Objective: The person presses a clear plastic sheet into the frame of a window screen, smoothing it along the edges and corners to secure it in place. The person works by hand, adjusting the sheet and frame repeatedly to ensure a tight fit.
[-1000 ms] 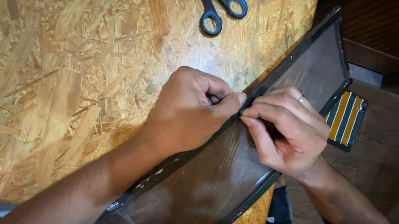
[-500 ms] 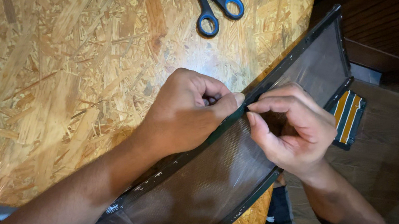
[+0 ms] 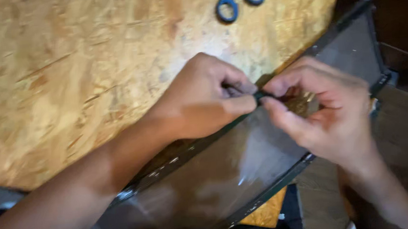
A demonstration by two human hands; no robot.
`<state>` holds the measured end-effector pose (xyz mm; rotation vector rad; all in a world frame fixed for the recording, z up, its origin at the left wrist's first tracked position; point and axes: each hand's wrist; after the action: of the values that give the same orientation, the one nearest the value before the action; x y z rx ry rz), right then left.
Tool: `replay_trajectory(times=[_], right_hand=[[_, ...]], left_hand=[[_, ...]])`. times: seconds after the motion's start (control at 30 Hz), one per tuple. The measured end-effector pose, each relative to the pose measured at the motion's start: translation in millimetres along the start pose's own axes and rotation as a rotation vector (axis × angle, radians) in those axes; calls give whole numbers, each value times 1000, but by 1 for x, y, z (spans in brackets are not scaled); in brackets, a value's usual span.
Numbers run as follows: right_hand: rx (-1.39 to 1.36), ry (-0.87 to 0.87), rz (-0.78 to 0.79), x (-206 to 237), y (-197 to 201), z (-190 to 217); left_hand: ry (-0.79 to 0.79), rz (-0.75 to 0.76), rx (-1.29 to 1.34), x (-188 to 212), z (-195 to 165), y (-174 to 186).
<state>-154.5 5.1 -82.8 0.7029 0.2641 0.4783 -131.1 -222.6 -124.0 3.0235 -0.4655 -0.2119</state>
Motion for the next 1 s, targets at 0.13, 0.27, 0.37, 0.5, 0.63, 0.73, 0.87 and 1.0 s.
replay_trajectory(times=[0.13, 0.27, 0.37, 0.5, 0.63, 0.73, 0.87, 1.0], right_hand=[[70, -40, 13, 0, -2, 1], [165, -46, 68, -10, 3, 2], [240, -7, 96, -18, 4, 2], [489, 199, 78, -18, 11, -5], [393, 220, 104, -7, 10, -18], [309, 164, 127, -4, 12, -25], [271, 372, 124, 3, 23, -29], [176, 397, 107, 18, 39, -38]], left_hand=[[-68, 17, 8, 1, 2, 5], [-109, -7, -124, -4, -1, 4], [-129, -15, -328, -6, -2, 1], [-434, -191, -675, 5, -26, -5], [-252, -35, -930, 102, -80, -27], [28, 76, -50, 194, -90, -74], [419, -90, 495, 280, -21, -131], [160, -965, 642, 343, 28, -145]])
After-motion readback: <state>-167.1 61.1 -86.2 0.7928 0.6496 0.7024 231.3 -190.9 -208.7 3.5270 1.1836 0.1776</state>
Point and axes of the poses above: each hand's wrist, its own x-axis away from the middle knuckle, its own y-axis out of the back of the hand, z = x × y, and after that the axes turned 14 degrees about -y, right-handed
